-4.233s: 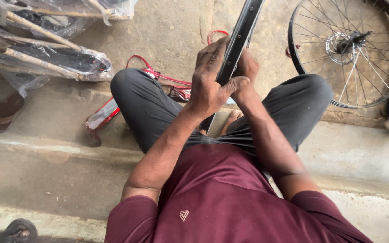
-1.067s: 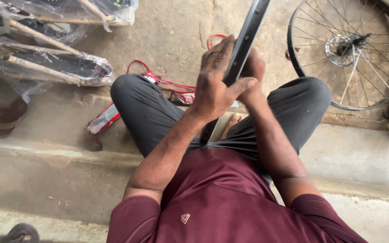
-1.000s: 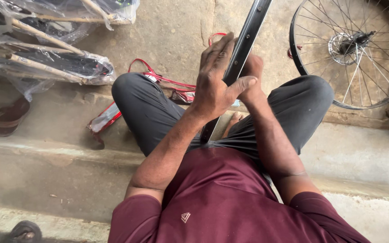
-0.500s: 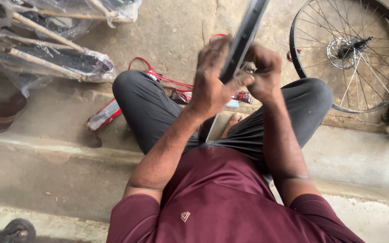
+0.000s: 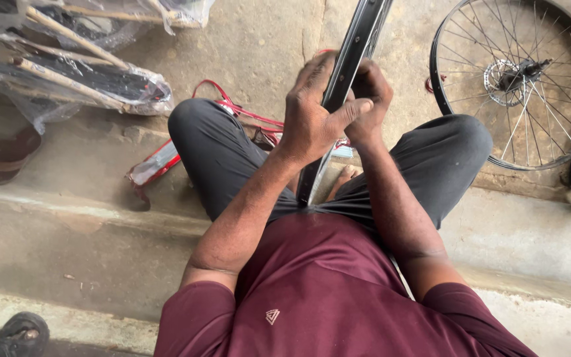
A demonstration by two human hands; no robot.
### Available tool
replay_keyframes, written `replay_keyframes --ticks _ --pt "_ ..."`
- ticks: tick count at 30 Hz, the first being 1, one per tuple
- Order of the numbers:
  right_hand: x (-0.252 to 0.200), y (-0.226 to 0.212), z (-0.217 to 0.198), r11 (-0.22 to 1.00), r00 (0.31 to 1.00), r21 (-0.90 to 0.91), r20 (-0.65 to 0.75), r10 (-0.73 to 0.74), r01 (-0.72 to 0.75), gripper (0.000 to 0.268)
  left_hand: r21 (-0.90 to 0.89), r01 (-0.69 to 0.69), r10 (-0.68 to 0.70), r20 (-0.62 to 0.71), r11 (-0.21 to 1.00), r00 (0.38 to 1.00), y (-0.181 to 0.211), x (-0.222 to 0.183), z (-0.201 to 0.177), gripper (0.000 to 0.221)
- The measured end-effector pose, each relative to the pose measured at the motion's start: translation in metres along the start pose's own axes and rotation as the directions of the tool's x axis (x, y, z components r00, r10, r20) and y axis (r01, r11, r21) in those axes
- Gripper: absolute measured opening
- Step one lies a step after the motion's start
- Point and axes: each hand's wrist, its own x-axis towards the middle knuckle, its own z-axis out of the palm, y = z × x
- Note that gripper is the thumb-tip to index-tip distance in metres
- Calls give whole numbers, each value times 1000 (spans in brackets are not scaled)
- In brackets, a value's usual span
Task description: The person sits on the floor and uses their hands to adjust a bicycle wheel rim, then stands up and handles the wheel while standing near other people.
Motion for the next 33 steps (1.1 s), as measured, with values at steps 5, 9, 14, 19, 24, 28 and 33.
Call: replay_keyframes --ticks 5,9,14,19,24,28,33 --pt "-2 10 -22 963 985 241 147 89 -123 16 -244 149 -138 59 958 989 5 0 -3 55" --pt "9 26 -45 905 966 349 177 191 -243 12 -117 68 -63 47 991 997 -1 4 -14 48" --pt "21 47 -67 916 946 339 -163 281 -213 9 20 -72 72 29 997 997 -18 17 -7 43" --pt "17 59 -88 908 910 372 -278 308 -194 9 -146 14 -3 76 989 997 -35 51 13 28" --pt "-4 72 -104 960 911 195 -324 256 -200 9 -310 143 -85 193 940 977 -35 53 30 17" --pt "-2 94 -121 938 822 160 -451 347 -308 10 -283 -11 48 123 959 991 -32 55 38 17" --pt "-7 138 -132 805 771 -64 -341 538 -590 7 -42 -310 313 67 950 948 -42 79 30 12"
